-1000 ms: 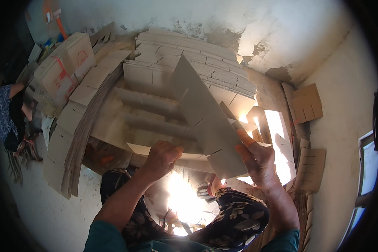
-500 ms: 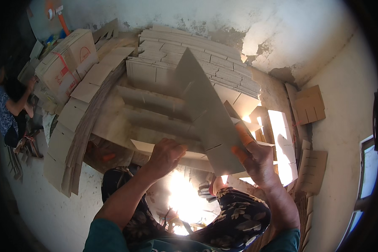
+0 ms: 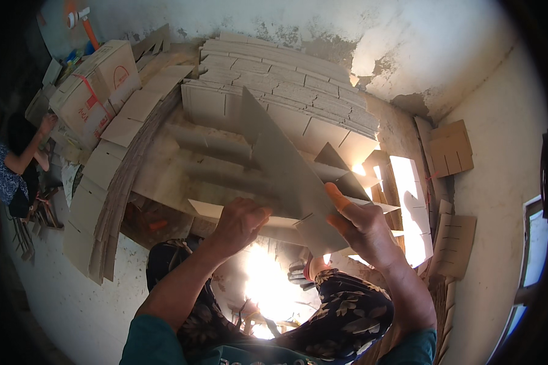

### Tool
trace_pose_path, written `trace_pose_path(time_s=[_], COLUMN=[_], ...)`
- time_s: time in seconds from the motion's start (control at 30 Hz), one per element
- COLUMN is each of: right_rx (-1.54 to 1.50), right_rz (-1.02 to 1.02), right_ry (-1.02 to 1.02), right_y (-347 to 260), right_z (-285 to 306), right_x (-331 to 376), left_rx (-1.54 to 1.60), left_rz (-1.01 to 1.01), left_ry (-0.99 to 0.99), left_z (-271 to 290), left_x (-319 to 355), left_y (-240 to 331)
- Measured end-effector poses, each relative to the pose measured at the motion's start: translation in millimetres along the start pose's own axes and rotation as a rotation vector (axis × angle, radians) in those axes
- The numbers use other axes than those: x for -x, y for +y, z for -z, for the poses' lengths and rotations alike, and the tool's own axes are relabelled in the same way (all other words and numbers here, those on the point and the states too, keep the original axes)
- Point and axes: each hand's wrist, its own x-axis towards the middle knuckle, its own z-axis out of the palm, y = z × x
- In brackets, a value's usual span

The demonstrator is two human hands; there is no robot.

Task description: The person assembles flat cardboard pieces into box-like structures by folding and interlocking the flaps. The person handles each piece individually, aligning edges and securing the shape by hand.

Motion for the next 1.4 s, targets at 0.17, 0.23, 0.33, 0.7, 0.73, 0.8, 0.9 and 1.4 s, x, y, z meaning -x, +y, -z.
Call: trace_pose_path(time_s=[0.17, 0.23, 0.33, 0.7, 0.73, 0.8, 0.9, 1.4], right_rx=[0.041, 0.052, 0.051, 0.412, 0.457, 0.515, 0.872, -0.116], right_rz=[0.110, 0.128, 0.047, -0.001, -0.047, -0.170, -0.420, -1.016], right_ry=[-0.044, -0.033, -0.142, 0.109, 0.264, 0.585, 0.678, 0.249], right_y=[14.3, 17.1, 27.5, 48.0, 60.8, 111.7, 144.3, 177.9], right_z=[-18.2, -23.8, -35.2, -32.6, -20.5, 16.5, 63.6, 97.2], right_x=[-15.8, -20.2, -20.0, 14.9, 25.9, 66.2, 124.6, 202.2], left_rx=[0.008, 0.009, -0.023, -0.054, -0.061, -0.063, -0.096, -0.123], left_rz=[0.003, 0.016, 0.073, 0.039, 0.034, 0.019, -0.001, 0.092], left_ry=[0.000, 0.007, -0.037, -0.070, -0.064, -0.068, -0.055, -0.086], left_z=[-2.8, -4.4, 1.7, 3.9, 4.3, 7.5, 15.1, 21.4], left_x=[-1.8, -1.9, -2.8, -2.5, -2.3, -4.5, -5.7, -7.1], left_y=[-1.2, -2.4, -0.8, -3.7, -2.1, 4.0, 7.4, 3.5])
